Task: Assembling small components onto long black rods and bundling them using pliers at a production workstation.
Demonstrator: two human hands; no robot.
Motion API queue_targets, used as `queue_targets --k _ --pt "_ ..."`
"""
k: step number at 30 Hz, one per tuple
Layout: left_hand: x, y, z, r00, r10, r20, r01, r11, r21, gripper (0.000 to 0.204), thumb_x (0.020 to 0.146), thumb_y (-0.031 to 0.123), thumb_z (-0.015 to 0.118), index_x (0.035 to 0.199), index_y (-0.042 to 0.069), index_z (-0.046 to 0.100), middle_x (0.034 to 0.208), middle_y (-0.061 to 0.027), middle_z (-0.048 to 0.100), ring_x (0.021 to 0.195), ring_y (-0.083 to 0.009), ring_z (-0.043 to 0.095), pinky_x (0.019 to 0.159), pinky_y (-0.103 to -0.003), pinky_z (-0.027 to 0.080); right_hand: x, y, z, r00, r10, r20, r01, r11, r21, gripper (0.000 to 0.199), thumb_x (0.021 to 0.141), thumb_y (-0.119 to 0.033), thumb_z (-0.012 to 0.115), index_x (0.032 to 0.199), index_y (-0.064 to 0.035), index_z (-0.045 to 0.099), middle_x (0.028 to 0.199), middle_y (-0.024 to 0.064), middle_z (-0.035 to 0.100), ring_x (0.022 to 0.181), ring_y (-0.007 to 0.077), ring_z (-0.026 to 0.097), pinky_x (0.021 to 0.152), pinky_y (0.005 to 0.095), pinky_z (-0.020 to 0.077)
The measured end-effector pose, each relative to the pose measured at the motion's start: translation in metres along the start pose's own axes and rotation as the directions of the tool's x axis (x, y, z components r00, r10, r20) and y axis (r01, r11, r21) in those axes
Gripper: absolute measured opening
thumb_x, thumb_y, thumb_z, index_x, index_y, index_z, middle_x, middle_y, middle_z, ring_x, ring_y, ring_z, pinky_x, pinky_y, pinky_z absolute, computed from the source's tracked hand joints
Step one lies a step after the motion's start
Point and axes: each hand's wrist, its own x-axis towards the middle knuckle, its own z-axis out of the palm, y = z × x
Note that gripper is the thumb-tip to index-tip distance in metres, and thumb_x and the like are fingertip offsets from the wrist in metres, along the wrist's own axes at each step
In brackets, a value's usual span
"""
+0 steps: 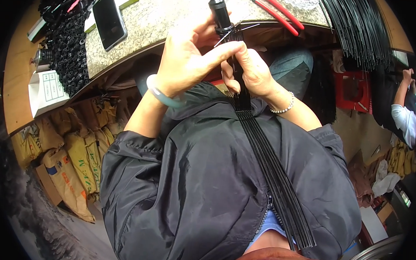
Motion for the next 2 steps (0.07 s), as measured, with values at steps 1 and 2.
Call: queue_targets --k 1,2 --pt "-0.0007 -0.0011 0.0007 1.000 0.001 -0.016 -0.001 1.000 -0.014 0.050 0.078 0.004 0.068 0.123 -0.004 0.048 0.096 -0.0094 0.064 0.085 -0.0124 0.061 0.077 -0.026 0.050 0.0000 0.0016 -0.0008 1.000 -0.022 0.019 0.022 1.000 0.019 0.061 0.094 -0.054 0.027 0.071 -0.0013 0.049 0.048 0.0058 0.046 0.038 0.0117 0.043 0.042 0.0226 0.0390" --pt "0.0005 -0.0025 0.0012 1.000 0.003 -0.029 -0.004 1.000 -0.028 0.051 0.078 0.005 0.069 0.124 -0.003 0.048 0.097 -0.0094 0.064 0.086 -0.0123 0.061 0.078 -0.026 0.050 0.0010 0.0012 -0.0005 1.000 -0.019 0.024 0.018 1.000 0.014 0.061 0.094 -0.054 0.027 0.071 -0.0013 0.049 0.048 0.0058 0.046 0.038 0.0117 0.043 0.042 0.0226 0.0390"
